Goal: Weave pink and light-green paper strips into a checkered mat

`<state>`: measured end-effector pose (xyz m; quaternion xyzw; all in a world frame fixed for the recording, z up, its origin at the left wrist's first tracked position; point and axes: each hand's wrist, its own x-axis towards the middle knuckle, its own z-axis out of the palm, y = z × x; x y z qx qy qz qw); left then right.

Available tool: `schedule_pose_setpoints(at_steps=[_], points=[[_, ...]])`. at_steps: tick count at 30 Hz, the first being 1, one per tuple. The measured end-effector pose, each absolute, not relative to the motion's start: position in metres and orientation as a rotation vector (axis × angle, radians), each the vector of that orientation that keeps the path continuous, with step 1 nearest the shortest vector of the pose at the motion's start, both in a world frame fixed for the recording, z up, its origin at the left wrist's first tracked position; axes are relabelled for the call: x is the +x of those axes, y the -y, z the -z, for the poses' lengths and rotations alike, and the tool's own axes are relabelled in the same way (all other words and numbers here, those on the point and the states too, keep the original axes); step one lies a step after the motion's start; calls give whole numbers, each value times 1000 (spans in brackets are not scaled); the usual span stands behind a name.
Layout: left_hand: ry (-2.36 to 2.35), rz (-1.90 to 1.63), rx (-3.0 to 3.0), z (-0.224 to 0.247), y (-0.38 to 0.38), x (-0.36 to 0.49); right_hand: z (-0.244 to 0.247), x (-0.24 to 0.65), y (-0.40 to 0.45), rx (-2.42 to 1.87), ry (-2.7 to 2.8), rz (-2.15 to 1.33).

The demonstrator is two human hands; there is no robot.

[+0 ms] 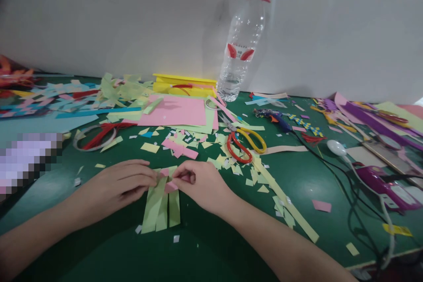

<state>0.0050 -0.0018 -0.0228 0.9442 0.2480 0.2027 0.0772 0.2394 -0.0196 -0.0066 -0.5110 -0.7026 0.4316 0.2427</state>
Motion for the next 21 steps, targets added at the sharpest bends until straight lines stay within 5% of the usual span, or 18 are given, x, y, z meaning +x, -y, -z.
schedule_pose_setpoints(at_steps=[21], points=[[-958, -578, 2504, 17, 4, 8, 9, 231, 23, -1356, 1864, -1160]])
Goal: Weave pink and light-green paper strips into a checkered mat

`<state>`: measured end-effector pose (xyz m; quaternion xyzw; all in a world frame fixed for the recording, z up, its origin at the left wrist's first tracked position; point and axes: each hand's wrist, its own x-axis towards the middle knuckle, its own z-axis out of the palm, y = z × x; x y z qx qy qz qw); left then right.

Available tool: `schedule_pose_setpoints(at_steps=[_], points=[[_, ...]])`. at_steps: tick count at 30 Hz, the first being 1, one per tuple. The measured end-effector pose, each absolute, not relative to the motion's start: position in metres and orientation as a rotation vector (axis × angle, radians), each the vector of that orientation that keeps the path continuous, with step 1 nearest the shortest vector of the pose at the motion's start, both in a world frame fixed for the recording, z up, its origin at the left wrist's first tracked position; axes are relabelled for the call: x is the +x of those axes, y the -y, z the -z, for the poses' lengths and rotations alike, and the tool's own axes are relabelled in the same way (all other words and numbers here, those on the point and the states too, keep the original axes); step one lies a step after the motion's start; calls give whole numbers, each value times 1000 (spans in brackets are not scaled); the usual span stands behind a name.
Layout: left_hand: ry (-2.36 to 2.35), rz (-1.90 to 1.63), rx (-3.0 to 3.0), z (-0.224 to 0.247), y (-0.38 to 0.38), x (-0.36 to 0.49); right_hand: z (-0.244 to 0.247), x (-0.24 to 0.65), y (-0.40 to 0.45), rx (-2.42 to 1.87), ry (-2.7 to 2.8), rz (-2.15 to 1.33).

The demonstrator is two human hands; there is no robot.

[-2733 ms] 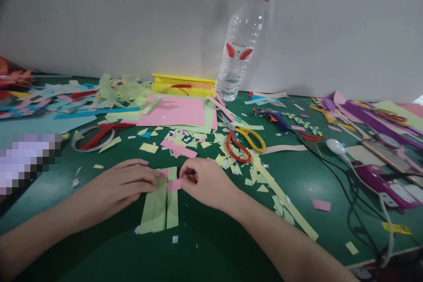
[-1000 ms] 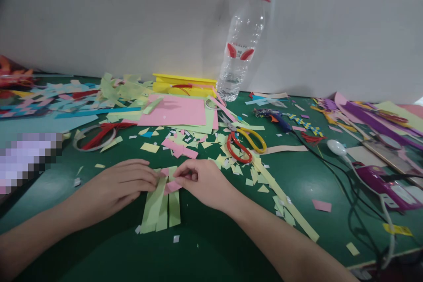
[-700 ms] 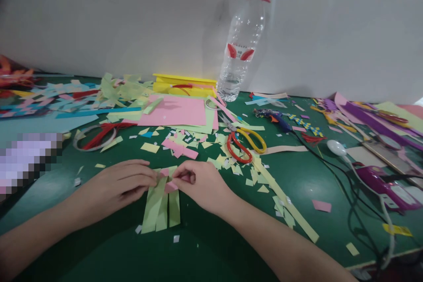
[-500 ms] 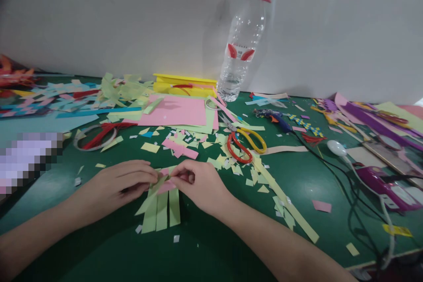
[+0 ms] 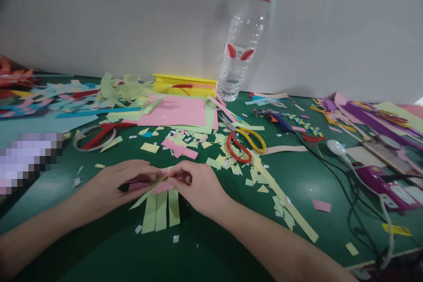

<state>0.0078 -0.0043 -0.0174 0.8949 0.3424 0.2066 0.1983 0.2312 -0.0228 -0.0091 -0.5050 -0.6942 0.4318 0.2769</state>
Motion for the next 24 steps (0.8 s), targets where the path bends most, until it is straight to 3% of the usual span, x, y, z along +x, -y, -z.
schedule_pose_setpoints(at_steps=[12, 24], points=[[-948, -492, 2457, 15, 3, 9, 11, 230, 25, -1336, 1897, -1121], [-992, -357, 2349, 9, 4, 6, -5, 265, 8, -1075, 2377, -766]])
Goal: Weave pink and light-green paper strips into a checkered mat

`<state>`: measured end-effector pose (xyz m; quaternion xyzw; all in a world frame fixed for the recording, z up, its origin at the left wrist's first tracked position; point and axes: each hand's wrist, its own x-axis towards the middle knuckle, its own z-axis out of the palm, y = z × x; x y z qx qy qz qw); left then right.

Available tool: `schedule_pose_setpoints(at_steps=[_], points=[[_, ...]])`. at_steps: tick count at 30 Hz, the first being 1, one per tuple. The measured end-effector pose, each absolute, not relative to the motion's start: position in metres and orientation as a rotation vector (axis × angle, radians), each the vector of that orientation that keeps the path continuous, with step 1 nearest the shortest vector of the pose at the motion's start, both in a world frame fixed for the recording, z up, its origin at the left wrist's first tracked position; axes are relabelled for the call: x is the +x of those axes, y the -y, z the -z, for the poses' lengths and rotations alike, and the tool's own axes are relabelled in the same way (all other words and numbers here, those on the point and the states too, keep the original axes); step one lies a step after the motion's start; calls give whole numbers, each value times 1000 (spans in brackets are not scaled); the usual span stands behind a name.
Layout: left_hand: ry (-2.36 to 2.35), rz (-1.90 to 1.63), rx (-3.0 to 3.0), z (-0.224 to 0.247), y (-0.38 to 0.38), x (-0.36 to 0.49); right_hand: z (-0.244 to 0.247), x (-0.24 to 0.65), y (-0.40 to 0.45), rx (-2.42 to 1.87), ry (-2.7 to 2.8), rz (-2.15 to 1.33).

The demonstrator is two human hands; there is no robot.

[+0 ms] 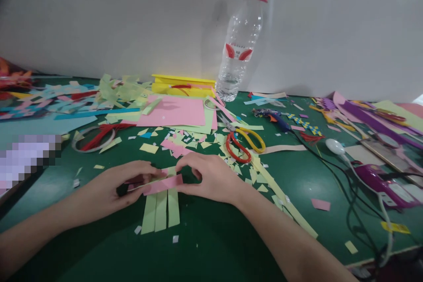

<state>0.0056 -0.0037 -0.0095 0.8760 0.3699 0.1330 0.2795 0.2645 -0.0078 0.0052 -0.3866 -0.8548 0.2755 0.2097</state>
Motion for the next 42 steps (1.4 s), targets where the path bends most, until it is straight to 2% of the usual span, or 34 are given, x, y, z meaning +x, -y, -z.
schedule_pose_setpoints(at_steps=[6, 27, 35, 42], points=[[-934, -402, 2303, 7, 4, 6, 3, 263, 5, -869, 2432, -729], [-863, -484, 2290, 10, 4, 7, 16, 247, 9, -962, 2468, -525], [-848, -537, 2469, 12, 4, 9, 3, 266, 2, -927, 2201, -635], [-977, -498, 2637, 15, 0, 5, 2, 272, -5, -859, 2500, -601]])
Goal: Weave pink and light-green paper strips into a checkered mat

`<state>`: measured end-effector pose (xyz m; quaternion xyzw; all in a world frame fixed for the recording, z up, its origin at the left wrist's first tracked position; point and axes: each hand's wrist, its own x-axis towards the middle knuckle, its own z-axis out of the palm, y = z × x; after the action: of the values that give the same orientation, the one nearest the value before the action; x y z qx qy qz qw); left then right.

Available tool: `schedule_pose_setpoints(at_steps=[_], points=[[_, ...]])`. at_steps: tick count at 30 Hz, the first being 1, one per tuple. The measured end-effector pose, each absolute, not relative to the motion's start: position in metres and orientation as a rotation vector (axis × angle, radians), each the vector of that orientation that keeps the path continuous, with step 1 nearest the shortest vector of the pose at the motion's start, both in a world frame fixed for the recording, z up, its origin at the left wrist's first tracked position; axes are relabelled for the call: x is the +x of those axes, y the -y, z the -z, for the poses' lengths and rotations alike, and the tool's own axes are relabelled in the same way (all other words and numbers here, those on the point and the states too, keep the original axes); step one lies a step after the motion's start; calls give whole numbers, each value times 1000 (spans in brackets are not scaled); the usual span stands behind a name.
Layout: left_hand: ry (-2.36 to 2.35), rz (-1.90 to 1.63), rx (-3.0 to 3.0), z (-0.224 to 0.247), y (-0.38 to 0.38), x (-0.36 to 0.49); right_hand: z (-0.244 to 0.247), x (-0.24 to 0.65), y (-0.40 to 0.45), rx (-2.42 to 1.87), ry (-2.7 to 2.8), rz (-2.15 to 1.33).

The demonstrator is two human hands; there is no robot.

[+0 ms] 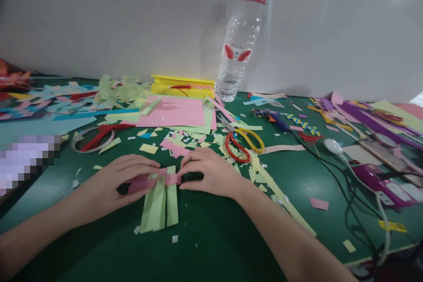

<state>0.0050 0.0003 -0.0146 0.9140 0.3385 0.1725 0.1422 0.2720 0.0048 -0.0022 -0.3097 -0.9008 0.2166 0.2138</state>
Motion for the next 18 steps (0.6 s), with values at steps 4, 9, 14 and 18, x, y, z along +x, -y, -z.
schedule_pose_setpoints(at_steps=[4, 9, 14, 18], points=[[-1012, -423, 2644, 15, -1, 3, 6, 269, -4, -851, 2579, -546], [-1017, -385, 2635, 15, 0, 5, 11, 268, -5, -785, 2666, -433], [-1029, -339, 2603, 12, 0, 7, 16, 267, -5, -709, 2681, -278], [-1022, -342, 2621, 9, 1, 8, 16, 267, -5, -682, 2682, -243]])
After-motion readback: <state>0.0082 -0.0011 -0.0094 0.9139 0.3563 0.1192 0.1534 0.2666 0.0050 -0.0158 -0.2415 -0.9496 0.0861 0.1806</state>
